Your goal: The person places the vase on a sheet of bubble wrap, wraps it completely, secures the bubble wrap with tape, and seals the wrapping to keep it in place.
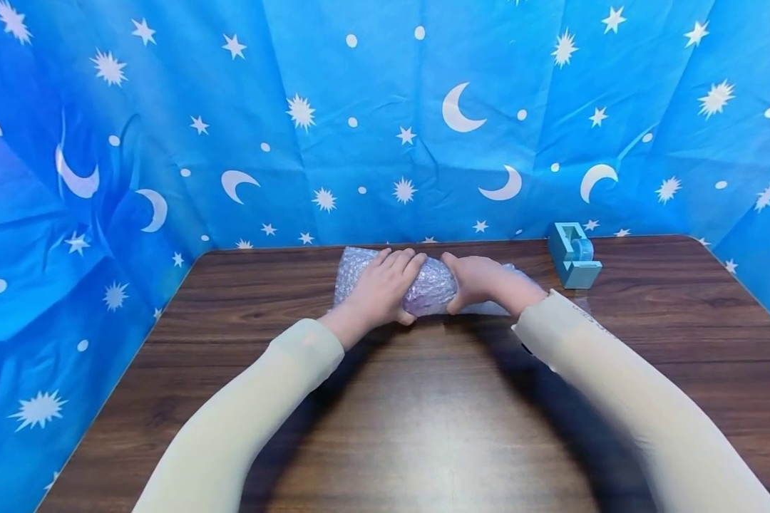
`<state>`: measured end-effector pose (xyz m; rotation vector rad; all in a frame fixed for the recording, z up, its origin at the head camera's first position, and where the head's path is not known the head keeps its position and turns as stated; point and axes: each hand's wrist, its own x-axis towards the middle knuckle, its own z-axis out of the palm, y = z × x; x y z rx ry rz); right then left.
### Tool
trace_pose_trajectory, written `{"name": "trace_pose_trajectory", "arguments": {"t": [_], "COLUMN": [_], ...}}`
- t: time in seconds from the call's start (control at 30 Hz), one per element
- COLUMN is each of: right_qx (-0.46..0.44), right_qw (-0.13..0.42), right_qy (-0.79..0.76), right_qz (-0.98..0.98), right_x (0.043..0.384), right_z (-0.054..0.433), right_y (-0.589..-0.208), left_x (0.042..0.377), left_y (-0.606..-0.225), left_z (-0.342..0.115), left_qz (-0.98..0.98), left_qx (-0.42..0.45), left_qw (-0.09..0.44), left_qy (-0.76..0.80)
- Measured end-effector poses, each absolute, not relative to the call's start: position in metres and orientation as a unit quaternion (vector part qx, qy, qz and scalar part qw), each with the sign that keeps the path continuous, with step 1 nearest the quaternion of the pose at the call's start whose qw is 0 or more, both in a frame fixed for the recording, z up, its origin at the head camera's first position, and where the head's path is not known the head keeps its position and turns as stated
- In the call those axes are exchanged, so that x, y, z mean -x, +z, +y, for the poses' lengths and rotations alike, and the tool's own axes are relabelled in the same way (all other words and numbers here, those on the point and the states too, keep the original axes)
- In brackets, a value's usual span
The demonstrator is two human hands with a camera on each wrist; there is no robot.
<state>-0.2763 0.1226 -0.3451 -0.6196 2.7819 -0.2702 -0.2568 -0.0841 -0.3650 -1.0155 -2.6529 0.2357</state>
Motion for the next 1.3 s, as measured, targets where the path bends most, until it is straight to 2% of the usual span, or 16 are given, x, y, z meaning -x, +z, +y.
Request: {"name": "trace_pose_trajectory", "arguments": {"t": [0.2,0.47,0.6,0.97,1.3], "right_qx": [0.231,0.278,0.298,0.295,0.283], "right_qw": [0.103,-0.051,-0.100,-0.120,-0.122], "right_qy": [-0.100,-0.026,0.016,0.043,0.020], "right_qz": [0.962,0.959,0.949,0.947,0.951], "right_x": [0.274,0.244,0.223,0.186,0.185], "right_z": [0.123,0.130,0.132,0.132,0.129], "right_y": [-0.347,-0.351,-0.352,-0.358,-0.365], "left_x": [0.255,0.252,0.248,0.236,0.237], "left_y": [-0.366,-0.362,-0.359,-0.345,-0.334], "left_z": [-0.084,-0.092,-0.096,-0.086,-0.076], "left_qz": [-0.929,-0.952,-0.954,-0.953,-0.946], "left_qx": [0.342,0.295,0.292,0.299,0.304], "left_qw": [0.137,0.071,0.038,-0.046,-0.110], "left_qy": [0.026,-0.042,-0.051,-0.021,-0.023]}}
